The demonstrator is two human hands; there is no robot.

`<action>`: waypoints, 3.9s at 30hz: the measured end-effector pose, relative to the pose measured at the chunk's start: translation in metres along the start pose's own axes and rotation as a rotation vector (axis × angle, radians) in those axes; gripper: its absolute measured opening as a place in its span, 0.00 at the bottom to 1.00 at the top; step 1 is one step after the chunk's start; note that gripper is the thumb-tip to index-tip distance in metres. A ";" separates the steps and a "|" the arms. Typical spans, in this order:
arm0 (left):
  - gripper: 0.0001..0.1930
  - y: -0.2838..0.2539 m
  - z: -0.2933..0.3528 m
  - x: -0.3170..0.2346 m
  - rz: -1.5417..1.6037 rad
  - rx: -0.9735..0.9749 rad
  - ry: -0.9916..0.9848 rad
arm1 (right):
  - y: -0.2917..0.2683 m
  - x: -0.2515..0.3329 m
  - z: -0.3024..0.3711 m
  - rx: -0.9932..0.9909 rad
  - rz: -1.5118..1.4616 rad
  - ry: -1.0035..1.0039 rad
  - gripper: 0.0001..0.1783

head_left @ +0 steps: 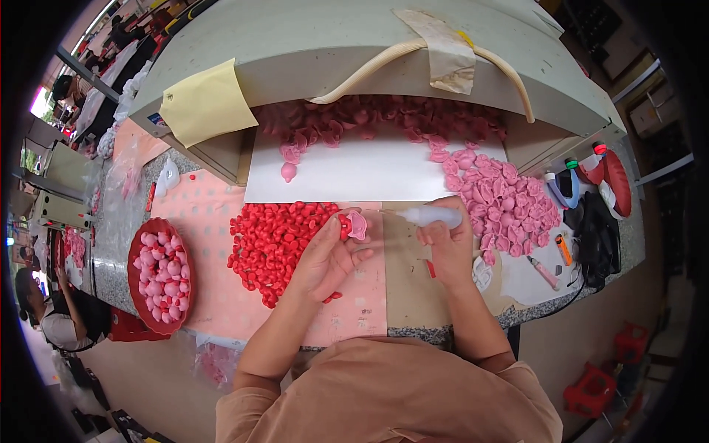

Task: Apply glue to small red plastic components and attach them to larger pink plastic parts to create assembled units.

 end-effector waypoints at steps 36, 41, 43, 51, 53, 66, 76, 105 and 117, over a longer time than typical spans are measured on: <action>0.20 -0.001 -0.001 0.005 0.071 -0.031 -0.060 | -0.002 0.004 -0.008 -0.021 -0.087 0.141 0.22; 0.21 0.005 0.004 0.009 0.055 0.031 -0.075 | -0.006 0.001 0.000 -0.034 -0.172 0.124 0.22; 0.21 0.001 -0.001 0.007 0.075 -0.010 -0.073 | -0.005 -0.005 -0.005 -0.045 -0.184 0.154 0.22; 0.22 0.006 -0.003 0.003 -0.100 -0.148 -0.038 | -0.004 0.013 -0.001 -0.147 0.288 -0.056 0.12; 0.21 0.003 -0.005 0.002 -0.105 -0.123 -0.042 | -0.004 0.014 -0.001 -0.129 0.370 -0.114 0.13; 0.21 0.004 -0.006 0.013 -0.280 -0.118 0.023 | 0.006 0.022 0.004 -0.006 0.613 -0.346 0.15; 0.23 0.003 -0.006 0.014 -0.302 -0.096 0.008 | 0.008 0.018 0.003 -0.001 0.653 -0.376 0.15; 0.22 0.002 -0.005 0.014 -0.310 -0.105 0.004 | 0.009 0.016 0.003 0.020 0.683 -0.402 0.14; 0.22 0.004 -0.006 0.015 -0.309 -0.129 0.006 | 0.011 0.015 0.004 0.036 0.704 -0.447 0.16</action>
Point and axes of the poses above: each hand's wrist, its own z-axis away from the middle knuckle, its own y-axis out of the palm, x = y × z, the point moved 4 cm from there along -z, towards the middle knuckle, and after that the axes turned 11 degrees about z, right-handed, at the moved point
